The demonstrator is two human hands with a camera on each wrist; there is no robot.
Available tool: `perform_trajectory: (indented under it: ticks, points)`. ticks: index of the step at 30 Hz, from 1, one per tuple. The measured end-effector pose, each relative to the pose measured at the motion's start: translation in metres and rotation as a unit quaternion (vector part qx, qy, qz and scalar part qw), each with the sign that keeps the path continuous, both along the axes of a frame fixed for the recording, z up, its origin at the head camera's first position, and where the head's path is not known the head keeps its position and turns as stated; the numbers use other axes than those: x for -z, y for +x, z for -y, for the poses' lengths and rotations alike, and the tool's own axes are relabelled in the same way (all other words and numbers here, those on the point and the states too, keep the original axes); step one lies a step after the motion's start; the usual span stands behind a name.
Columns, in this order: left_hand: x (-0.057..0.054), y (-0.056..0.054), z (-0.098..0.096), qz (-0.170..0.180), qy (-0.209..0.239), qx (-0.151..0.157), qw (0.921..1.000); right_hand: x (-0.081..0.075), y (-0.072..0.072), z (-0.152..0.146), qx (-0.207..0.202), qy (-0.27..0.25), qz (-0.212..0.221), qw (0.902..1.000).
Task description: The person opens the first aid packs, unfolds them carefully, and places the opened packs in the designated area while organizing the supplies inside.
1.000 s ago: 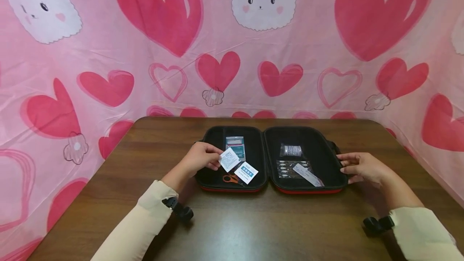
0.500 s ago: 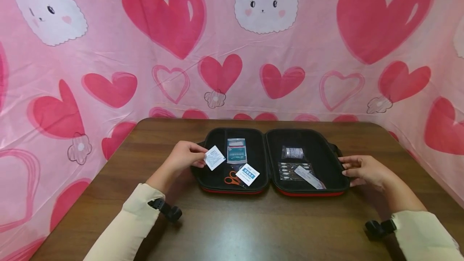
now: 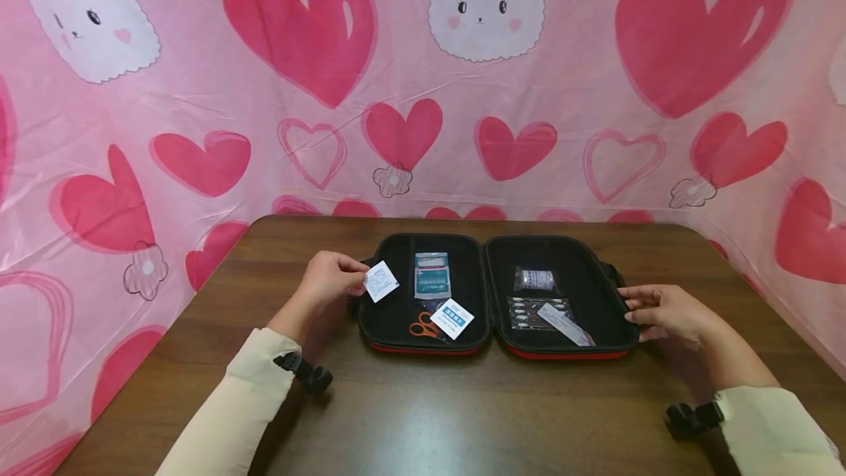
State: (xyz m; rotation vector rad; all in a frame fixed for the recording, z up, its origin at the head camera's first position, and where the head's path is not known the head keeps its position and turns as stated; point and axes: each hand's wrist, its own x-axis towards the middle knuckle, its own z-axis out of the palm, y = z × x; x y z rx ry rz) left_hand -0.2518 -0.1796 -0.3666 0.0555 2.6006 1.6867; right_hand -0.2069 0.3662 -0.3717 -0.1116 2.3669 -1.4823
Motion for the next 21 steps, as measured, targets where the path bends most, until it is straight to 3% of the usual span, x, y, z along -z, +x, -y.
perform_trajectory:
  ticks: [6,12,17,21]
  points:
    - [-0.002,-0.011,-0.011,-0.011,-0.061,0.0,0.9981,-0.001,0.001,0.001,0.002,0.003,0.003,1.0]
    - [-0.007,-0.022,-0.028,-0.036,-0.147,-0.004,0.9884,-0.002,0.001,0.004,0.006,0.005,0.005,1.0]
    - [-0.006,-0.027,-0.039,-0.033,-0.143,-0.001,0.9891,-0.003,0.001,0.004,0.01,0.009,0.006,0.9999]
    - [-0.002,-0.031,-0.043,-0.037,-0.135,0.019,0.99,-0.003,0.001,0.004,0.013,0.014,0.004,0.9998]
